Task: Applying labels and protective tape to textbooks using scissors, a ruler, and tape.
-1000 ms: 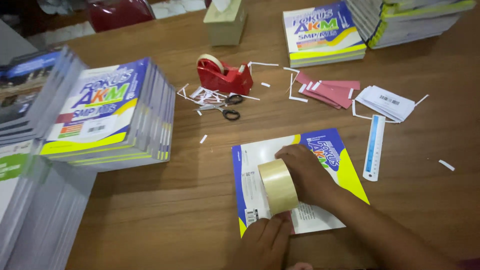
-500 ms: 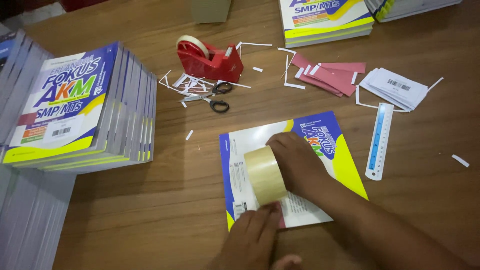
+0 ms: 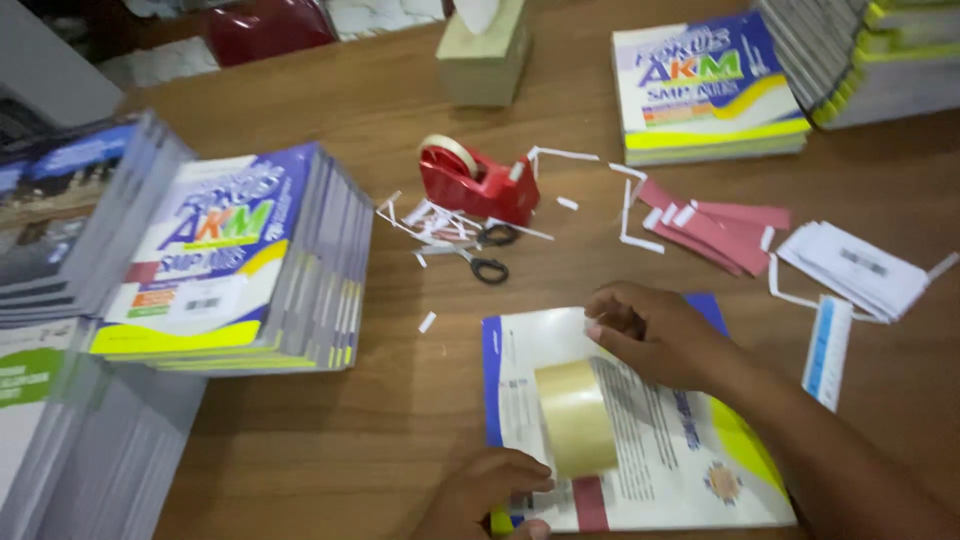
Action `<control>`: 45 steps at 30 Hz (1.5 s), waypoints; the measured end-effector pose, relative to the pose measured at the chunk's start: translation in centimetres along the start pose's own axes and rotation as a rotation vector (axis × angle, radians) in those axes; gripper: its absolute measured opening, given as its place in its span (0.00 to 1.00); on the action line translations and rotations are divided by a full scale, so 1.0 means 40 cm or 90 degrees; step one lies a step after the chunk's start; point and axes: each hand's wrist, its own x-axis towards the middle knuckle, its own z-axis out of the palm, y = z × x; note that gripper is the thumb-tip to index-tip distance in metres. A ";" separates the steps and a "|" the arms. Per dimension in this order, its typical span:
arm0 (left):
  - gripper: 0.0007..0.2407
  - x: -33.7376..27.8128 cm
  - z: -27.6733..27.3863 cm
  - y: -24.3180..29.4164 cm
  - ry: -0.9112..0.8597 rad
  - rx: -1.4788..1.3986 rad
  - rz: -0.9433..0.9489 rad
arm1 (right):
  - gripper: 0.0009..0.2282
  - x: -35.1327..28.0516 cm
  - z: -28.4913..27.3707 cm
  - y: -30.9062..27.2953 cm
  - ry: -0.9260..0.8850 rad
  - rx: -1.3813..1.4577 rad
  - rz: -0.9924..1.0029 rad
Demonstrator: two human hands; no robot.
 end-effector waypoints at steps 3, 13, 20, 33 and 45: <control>0.12 0.042 -0.038 -0.015 0.108 0.046 -0.078 | 0.11 0.094 0.023 -0.027 0.033 -0.043 -0.018; 0.16 0.227 -0.168 -0.127 0.321 0.267 -0.037 | 0.12 0.397 0.143 -0.065 0.098 -0.267 -0.175; 0.27 0.308 -0.243 -0.128 0.170 0.446 -0.020 | 0.12 0.380 0.119 -0.050 0.049 -0.327 -0.189; 0.34 0.330 -0.238 -0.178 0.098 0.488 -0.142 | 0.23 0.270 0.043 0.001 0.042 -0.446 -0.140; 0.29 0.350 -0.231 -0.191 0.271 0.359 -0.201 | 0.16 0.172 -0.022 0.066 0.269 -0.356 -0.196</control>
